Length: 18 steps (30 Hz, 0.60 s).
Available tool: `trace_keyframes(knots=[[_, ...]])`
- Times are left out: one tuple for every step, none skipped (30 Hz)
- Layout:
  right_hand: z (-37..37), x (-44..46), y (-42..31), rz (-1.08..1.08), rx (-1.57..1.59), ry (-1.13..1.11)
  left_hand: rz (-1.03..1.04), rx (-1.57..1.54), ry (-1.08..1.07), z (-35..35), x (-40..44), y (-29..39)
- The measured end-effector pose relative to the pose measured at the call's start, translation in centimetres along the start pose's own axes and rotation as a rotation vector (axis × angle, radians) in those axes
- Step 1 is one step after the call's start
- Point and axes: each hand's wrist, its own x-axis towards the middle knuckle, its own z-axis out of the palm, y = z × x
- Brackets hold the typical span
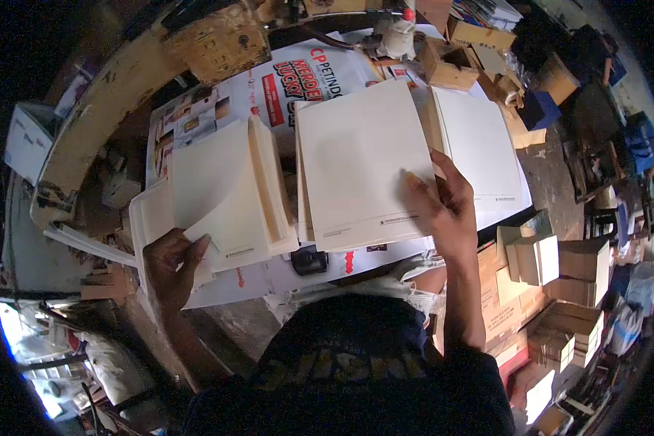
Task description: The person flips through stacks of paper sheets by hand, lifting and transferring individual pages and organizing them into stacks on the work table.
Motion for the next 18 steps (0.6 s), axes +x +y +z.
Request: trace_keyframes(knots=[[0.4, 0.2, 0.3, -0.003, -0.003, -0.011, -0.071, -0.151, 0.111, 0.0, -0.2, -0.1], [1.0, 0.2, 0.6, -0.018, 0.086, 0.016, -0.007, -0.271, 0.194, 0.5, -0.2, -1.0], [1.5, 0.2, 0.7, -0.031, 0.175, 0.044, -0.011, -0.273, 0.203, 0.5, -0.5, -2.2], [2.3, 0.0, 0.3, -0.032, 0.171, 0.035, -0.042, -0.271, 0.213, 0.1, -0.8, -3.5], [3.3, -0.4, -0.3, -0.049, 0.205, 0.033, -0.073, -0.27, 0.221, 0.0, -1.1, -4.3], [4.4, -0.6, -0.8, -0.067, 0.239, 0.032, -0.076, -0.274, 0.228, 0.2, -1.2, -4.5], [5.2, -0.8, -1.3, -0.068, 0.236, 0.024, -0.062, -0.349, 0.333, 0.7, -1.3, -4.4], [6.1, -0.8, -1.6, -0.142, 0.099, 0.02, -0.046, -0.423, 0.438, 0.9, -1.4, -4.5], [6.8, -0.9, -1.9, -0.218, -0.037, 0.019, -0.047, -0.424, 0.444, 0.9, -1.6, -4.6], [7.4, -1.0, -2.0, -0.25, -0.079, -0.043, -0.048, -0.468, 0.476, 0.8, -1.9, -4.8], [8.0, -1.6, -2.8, -0.124, -0.184, -0.116, -0.049, -0.512, 0.505, 0.8, -2.0, -4.9], [9.2, -1.9, -3.0, -0.101, -0.149, -0.155, -0.046, -0.51, 0.501, 0.9, -1.9, -5.3], [10.5, -2.1, -2.7, -0.12, -0.132, -0.187, 0.05, -0.739, 0.571, 1.0, -1.7, -5.8], [11.8, -2.2, -2.4, -0.139, -0.115, -0.22, 0.146, -0.969, 0.635, 0.9, -1.5, -6.1], [13.2, -2.0, -1.0, -0.177, -0.112, -0.251, 0.151, -0.967, 0.624, 0.3, -1.1, -5.9], [14.6, -1.8, 0.4, -0.214, -0.108, -0.282, 0.104, -0.513, 0.549, -0.8, -0.4, -5.4], [15.6, -1.8, 1.3, -0.259, -0.092, -0.339, 0.063, -0.06, 0.464, -1.7, 0.1, -5.2], [16.6, -1.8, 2.2, -0.303, -0.074, -0.397, -0.206, 0.161, 0.4, -2.1, 0.5, -5.0]])
